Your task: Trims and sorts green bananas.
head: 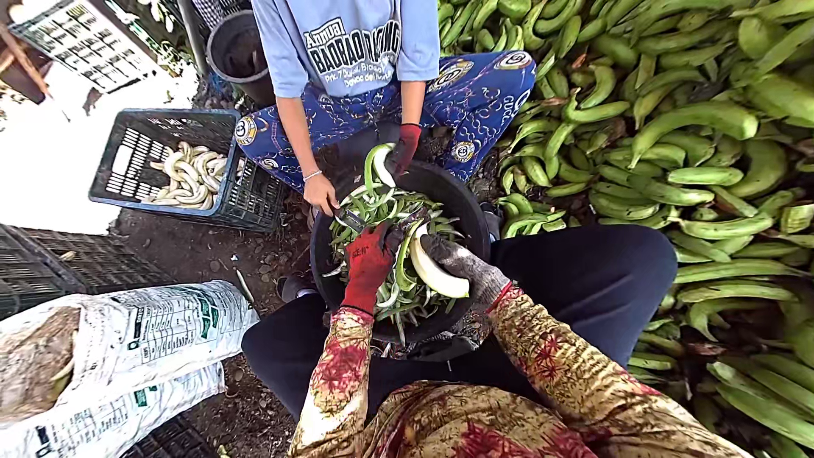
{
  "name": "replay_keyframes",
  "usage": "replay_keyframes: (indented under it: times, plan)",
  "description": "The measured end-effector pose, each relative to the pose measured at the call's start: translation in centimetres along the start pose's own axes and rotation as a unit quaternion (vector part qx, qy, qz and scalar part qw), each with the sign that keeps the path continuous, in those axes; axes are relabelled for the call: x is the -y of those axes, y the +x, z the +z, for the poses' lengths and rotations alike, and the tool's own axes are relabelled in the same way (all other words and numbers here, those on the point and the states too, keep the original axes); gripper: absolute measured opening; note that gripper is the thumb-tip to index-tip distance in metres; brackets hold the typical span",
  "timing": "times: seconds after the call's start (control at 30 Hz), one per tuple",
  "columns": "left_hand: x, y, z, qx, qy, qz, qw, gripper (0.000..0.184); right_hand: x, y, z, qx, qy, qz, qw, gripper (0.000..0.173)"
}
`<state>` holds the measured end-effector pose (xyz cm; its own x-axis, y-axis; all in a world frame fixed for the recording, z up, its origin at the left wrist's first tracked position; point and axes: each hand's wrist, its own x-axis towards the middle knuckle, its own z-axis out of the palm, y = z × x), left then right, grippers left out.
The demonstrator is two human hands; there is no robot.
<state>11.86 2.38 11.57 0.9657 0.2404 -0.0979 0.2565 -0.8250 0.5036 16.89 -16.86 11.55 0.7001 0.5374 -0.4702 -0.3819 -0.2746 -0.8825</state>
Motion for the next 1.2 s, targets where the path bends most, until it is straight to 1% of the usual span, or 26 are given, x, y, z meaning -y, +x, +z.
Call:
replay_keyframes:
  times: [0.07, 0.13, 0.17, 0.2, 0.23, 0.3, 0.37, 0.4, 0.43, 0.5, 0.53, 0.63, 0.67, 0.7, 0.77, 0.83, 0.87, 0.9, 0.93, 1.0, 1.07, 1.13, 1.2]
  plan:
    - [-0.2, 0.7, 0.1, 0.005, 0.011, 0.006, 1.000, 0.039, 0.2, 0.0, -1.0, 0.031, -0.059, -0.004, 0.998, 0.046]
    - [-0.7, 0.8, 0.4, 0.001, 0.013, -0.029, 0.999, 0.039, 0.8, 0.0, -1.3, 0.069, -0.108, 0.011, 0.992, 0.043]
    - [-0.6, 0.8, 0.4, -0.001, 0.015, -0.051, 0.999, 0.039, 1.0, -0.1, -1.2, 0.084, -0.118, 0.028, 0.989, 0.045]
    - [-0.6, 0.6, 0.4, 0.000, 0.014, -0.068, 0.998, 0.040, 0.5, 0.1, -1.3, 0.077, -0.114, 0.034, 0.990, 0.047]
    - [-0.7, 0.5, 0.3, -0.005, 0.010, -0.075, 0.997, 0.040, -0.2, 0.6, -1.5, 0.044, -0.095, 0.032, 0.994, 0.049]
    - [-1.2, 0.0, 0.0, -0.012, -0.011, -0.057, 0.998, 0.041, -0.9, 1.8, -1.8, -0.061, -0.031, 0.042, 0.997, 0.054]
    - [-1.8, -1.7, 0.7, -0.041, -0.041, -0.011, 0.998, 0.043, -0.9, 2.7, -1.3, -0.157, 0.050, 0.069, 0.984, 0.059]
    - [-2.3, -2.6, 1.1, -0.061, -0.050, 0.008, 0.997, 0.042, -0.3, 3.0, -0.8, -0.192, 0.106, 0.069, 0.973, 0.059]
    - [-2.7, -3.5, 1.6, -0.078, -0.052, 0.021, 0.995, 0.043, 0.3, 3.2, -0.4, -0.213, 0.167, 0.061, 0.961, 0.059]
    - [-3.1, -4.9, 2.9, -0.131, -0.036, 0.040, 0.990, 0.048, 1.3, 3.6, 0.5, -0.239, 0.302, 0.039, 0.922, 0.057]
    - [-3.2, -5.4, 3.4, -0.158, -0.032, 0.041, 0.986, 0.051, 1.8, 3.4, 0.9, -0.247, 0.326, 0.031, 0.912, 0.059]
    - [-3.2, -6.0, 4.0, -0.215, -0.034, 0.026, 0.976, 0.052, 2.2, 2.3, 1.8, -0.267, 0.260, 0.009, 0.928, 0.066]
    - [-3.1, -6.0, 4.2, -0.226, -0.035, 0.020, 0.973, 0.052, 2.2, 2.4, 2.1, -0.279, 0.255, 0.005, 0.926, 0.067]
    - [-3.2, -5.9, 4.2, -0.232, -0.039, 0.015, 0.972, 0.054, 2.4, 2.6, 2.4, -0.286, 0.281, 0.004, 0.916, 0.065]
    - [-3.5, -5.6, 4.0, -0.231, -0.049, 0.000, 0.972, 0.054, 2.6, 2.5, 2.9, -0.287, 0.298, -0.001, 0.910, 0.062]
    - [-3.5, -4.9, 3.4, -0.203, -0.069, -0.016, 0.977, 0.049, 2.7, 3.0, 3.3, -0.310, 0.277, 0.009, 0.909, 0.065]
    - [-3.4, -4.4, 2.9, -0.185, -0.081, -0.019, 0.979, 0.045, 2.5, 3.5, 3.3, -0.313, 0.277, 0.001, 0.908, 0.063]
    - [-3.1, -3.9, 2.6, -0.166, -0.086, -0.018, 0.982, 0.044, 2.1, 3.7, 3.1, -0.293, 0.262, -0.021, 0.919, 0.060]
    - [-2.6, -3.3, 2.1, -0.143, -0.089, -0.017, 0.986, 0.045, 1.4, 3.5, 2.8, -0.254, 0.218, -0.047, 0.941, 0.059]
    - [-1.5, -2.1, 1.2, -0.101, -0.088, -0.009, 0.991, 0.046, 0.9, 2.1, 2.2, -0.152, 0.122, -0.077, 0.978, 0.053]
    - [-0.7, -1.2, 0.4, -0.073, -0.101, -0.008, 0.992, 0.045, 0.7, 1.3, 2.0, -0.057, 0.105, -0.105, 0.987, 0.050]
    - [-0.2, -0.8, 0.0, -0.058, -0.112, 0.002, 0.992, 0.044, 0.1, 1.1, 1.5, 0.021, 0.117, -0.101, 0.988, 0.060]
    - [0.0, -1.0, 0.2, -0.071, -0.089, 0.018, 0.993, 0.043, -0.2, 1.2, 0.9, 0.049, 0.124, -0.081, 0.988, 0.060]
